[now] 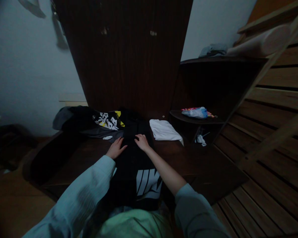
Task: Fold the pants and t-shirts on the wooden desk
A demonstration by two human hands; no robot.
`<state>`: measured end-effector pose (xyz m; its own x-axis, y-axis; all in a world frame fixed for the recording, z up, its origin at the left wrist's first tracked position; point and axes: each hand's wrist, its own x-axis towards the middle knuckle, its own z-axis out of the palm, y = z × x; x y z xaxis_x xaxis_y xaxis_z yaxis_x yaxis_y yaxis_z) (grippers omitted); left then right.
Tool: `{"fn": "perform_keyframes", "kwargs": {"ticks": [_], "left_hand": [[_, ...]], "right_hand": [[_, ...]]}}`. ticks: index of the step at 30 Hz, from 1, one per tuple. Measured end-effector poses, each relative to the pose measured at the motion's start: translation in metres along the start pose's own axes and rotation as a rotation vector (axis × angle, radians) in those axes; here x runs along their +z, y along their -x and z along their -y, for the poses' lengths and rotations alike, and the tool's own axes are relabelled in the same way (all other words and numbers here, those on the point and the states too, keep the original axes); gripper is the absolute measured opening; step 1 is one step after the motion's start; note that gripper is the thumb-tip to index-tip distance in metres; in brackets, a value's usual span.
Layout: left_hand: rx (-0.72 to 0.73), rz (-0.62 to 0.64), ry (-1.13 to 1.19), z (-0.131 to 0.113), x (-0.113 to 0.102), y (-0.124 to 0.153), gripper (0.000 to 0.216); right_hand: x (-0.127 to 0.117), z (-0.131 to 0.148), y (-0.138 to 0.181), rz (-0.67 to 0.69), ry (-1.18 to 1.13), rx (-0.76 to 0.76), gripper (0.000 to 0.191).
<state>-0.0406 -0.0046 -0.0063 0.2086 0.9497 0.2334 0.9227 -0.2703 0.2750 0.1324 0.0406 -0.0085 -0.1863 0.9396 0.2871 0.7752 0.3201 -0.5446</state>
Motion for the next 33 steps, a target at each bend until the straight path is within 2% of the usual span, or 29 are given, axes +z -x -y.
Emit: {"fn": "perform_keyframes", "kwargs": {"ticks": [5, 12, 20, 23, 28, 31, 33], "left_hand": [[-0.077, -0.083, 0.055, 0.001, -0.006, -0.001, 0.043], [-0.04, -0.045, 0.071, 0.001, -0.001, -0.001, 0.036], [-0.022, 0.008, 0.04, -0.006, -0.007, 0.002, 0.031], [-0.02, 0.001, 0.042, -0.006, -0.008, 0.003, 0.03], [-0.015, -0.013, 0.051, -0.006, -0.005, 0.003, 0.029], [-0.029, -0.033, 0.106, -0.005, -0.004, 0.002, 0.03], [-0.042, -0.093, 0.182, -0.002, -0.004, 0.002, 0.03]], "right_hand": [[-0.001, -0.004, 0.001, 0.01, -0.005, -0.005, 0.033], [0.001, -0.003, 0.003, -0.01, 0.056, -0.035, 0.029], [-0.008, 0.013, 0.018, -0.064, 0.245, -0.028, 0.034], [-0.01, 0.024, 0.029, -0.016, 0.258, -0.004, 0.038], [-0.002, 0.043, 0.062, 0.172, 0.284, 0.001, 0.061], [0.005, 0.048, 0.079, 0.205, 0.32, 0.011, 0.066], [0.007, 0.047, 0.082, 0.203, 0.322, 0.013, 0.066]]}}
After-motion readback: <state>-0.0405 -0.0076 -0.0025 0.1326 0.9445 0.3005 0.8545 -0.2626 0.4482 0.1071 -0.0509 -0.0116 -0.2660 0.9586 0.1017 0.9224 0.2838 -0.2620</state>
